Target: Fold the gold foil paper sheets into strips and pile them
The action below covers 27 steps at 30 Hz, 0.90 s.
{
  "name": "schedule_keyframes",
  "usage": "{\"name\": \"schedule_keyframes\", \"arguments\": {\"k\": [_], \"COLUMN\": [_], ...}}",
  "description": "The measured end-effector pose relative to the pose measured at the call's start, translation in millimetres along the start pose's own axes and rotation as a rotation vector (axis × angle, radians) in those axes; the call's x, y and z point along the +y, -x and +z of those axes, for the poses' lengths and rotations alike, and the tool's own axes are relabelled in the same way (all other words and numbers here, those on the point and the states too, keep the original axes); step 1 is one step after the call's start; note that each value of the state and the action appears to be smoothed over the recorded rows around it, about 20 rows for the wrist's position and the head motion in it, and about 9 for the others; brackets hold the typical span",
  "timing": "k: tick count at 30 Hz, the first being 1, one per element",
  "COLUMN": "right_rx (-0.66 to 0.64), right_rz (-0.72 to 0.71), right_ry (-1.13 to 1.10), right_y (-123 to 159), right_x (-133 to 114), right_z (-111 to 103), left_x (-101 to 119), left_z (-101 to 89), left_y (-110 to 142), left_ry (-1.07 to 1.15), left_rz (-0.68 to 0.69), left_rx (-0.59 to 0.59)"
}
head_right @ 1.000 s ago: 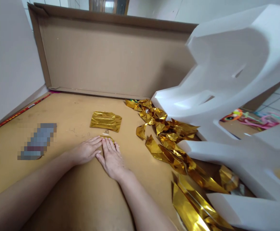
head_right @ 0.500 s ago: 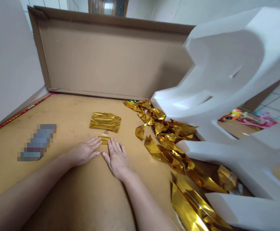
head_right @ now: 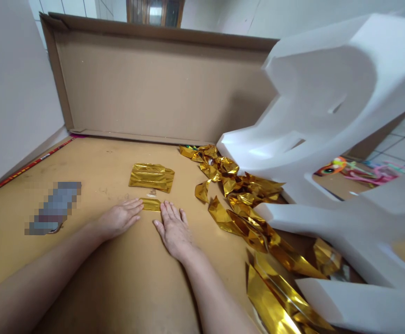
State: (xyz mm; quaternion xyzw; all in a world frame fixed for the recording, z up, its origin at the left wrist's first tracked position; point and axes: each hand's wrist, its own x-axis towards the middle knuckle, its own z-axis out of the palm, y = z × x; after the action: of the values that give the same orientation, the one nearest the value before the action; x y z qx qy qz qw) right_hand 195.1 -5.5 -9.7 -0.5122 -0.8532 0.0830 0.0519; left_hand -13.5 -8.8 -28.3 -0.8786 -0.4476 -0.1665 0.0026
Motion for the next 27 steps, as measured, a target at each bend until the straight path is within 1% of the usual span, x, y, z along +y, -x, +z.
{"name": "schedule_keyframes", "arguments": {"k": [6, 11, 16, 22, 27], "right_rx": [0.075, 0.132, 0.232, 0.338, 0.386], "right_rz": [0.007, -0.007, -0.008, 0.000, 0.007], "right_ry": [-0.003, -0.013, -0.054, -0.149, -0.299], "right_y": [-3.2, -4.5, -6.9, -10.8, -9.9], "right_x": [0.1, 2.7, 5.4, 6.0, 3.6], "right_z": [1.2, 3.4, 5.4, 7.0, 4.2], "left_x": [-4.9, -9.6, -11.1, -6.6, -4.1], "left_z": [5.4, 8.0, 7.5, 0.5, -1.8], "left_y": [-1.8, -2.8, -3.8, -3.9, -4.8], "left_ry": [0.024, 0.071, 0.133, 0.140, 0.124], "left_rz": [-0.009, -0.013, -0.045, -0.089, -0.065], "left_rx": [0.081, 0.122, 0.170, 0.169, 0.175]}}
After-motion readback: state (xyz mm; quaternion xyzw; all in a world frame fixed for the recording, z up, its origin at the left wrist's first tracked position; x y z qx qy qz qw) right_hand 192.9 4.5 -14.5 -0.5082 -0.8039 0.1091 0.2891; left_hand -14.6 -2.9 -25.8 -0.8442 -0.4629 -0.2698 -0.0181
